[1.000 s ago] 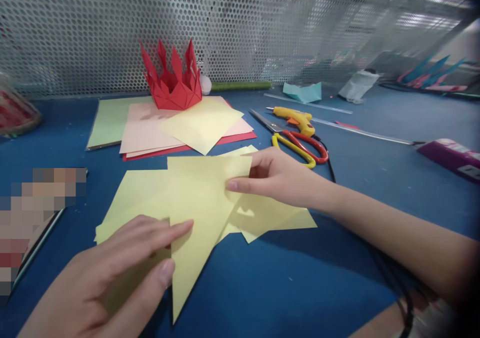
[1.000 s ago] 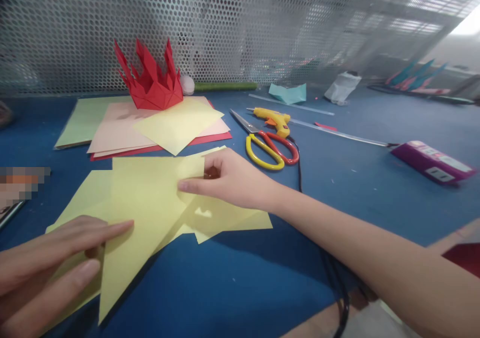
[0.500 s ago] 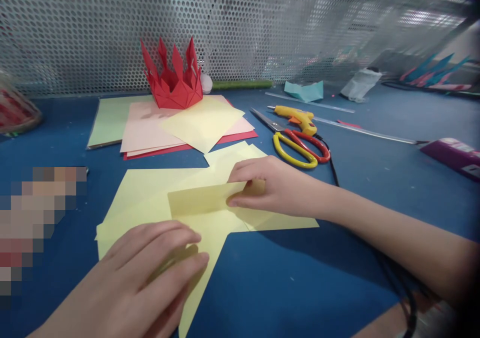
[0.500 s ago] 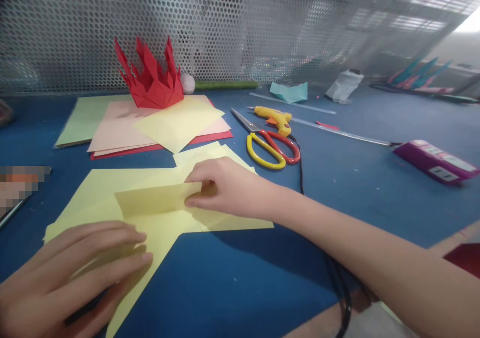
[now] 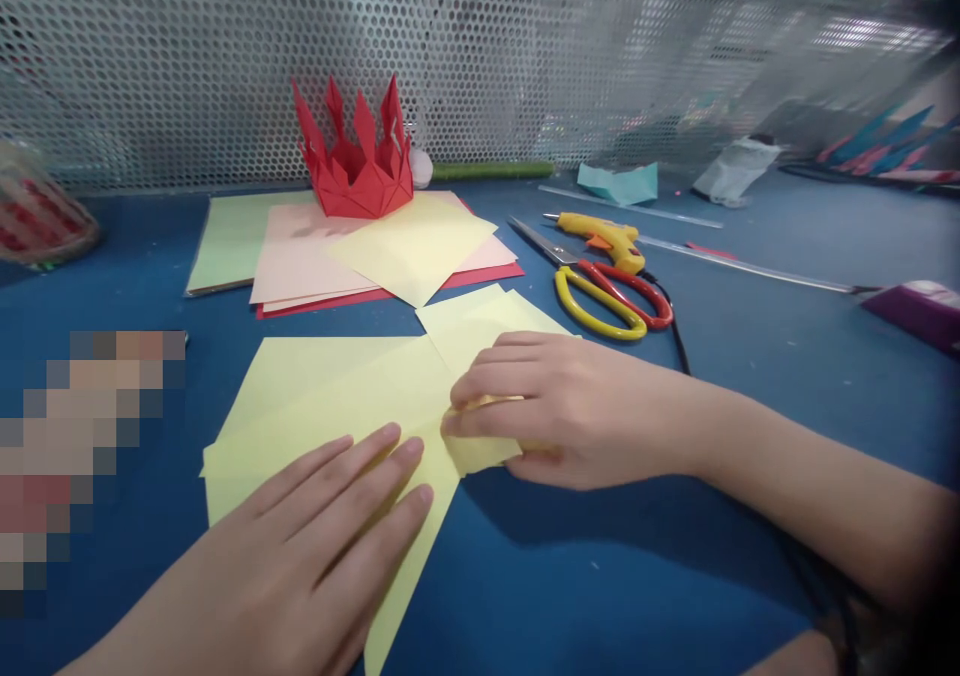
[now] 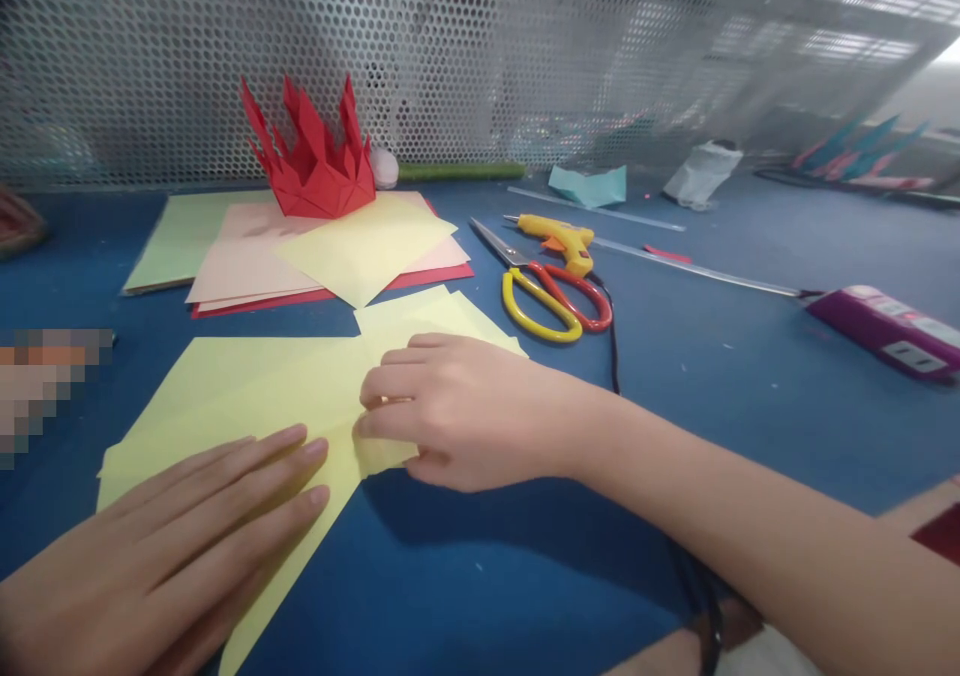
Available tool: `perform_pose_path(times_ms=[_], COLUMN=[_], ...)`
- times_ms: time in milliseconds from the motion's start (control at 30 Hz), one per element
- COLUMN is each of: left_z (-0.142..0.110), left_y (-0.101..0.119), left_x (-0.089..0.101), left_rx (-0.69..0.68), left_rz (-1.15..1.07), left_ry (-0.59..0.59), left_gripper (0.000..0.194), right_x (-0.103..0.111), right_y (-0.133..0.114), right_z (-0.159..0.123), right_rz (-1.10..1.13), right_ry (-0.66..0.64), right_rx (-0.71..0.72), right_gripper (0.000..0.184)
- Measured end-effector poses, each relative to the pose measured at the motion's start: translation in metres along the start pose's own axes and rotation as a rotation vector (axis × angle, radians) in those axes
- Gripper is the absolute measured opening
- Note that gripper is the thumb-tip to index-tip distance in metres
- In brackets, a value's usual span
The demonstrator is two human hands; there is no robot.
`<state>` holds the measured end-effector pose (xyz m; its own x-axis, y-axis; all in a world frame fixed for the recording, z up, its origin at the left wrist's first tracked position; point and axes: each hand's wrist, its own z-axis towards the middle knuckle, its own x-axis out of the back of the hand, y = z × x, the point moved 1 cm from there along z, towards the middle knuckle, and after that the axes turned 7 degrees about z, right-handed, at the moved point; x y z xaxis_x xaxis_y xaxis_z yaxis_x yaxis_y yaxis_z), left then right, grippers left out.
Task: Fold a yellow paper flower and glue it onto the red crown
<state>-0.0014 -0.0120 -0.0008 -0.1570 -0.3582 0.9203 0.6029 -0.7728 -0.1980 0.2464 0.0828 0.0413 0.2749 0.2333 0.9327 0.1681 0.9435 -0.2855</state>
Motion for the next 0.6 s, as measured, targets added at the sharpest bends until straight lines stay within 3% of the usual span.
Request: perform_pose_path(times_ms=[167,333,433,600], left_z=[-0.001,0.003,0.007,0.009], left_y=[0.001,0.002,0.001,0.002], left_x=[-0.004,0.001,0.006,0.010], left_rx=[0.030,0.073,0.100,0.262], left_rz=[-0.027,-0.055,-0.049,-0.214], left_ry=[0.054,0.087,0.037,-0.003], left_gripper=[0.050,0.045,0.044,0.038], right_x=[0.002,-0.001,-0.002,-0.003], right_y=[0.002,0.002,0.001,-0.002], right_z=[0.000,0.006,0.007,0.006], right_rz=[0.346,0.300,0.336,0.397], right_ry=[0.068,0.065,0.031,0.053], right_rx=[-0.132,-0.432,-0.476,-0.537], right_gripper=[0.024,0.014,0.015,0.007])
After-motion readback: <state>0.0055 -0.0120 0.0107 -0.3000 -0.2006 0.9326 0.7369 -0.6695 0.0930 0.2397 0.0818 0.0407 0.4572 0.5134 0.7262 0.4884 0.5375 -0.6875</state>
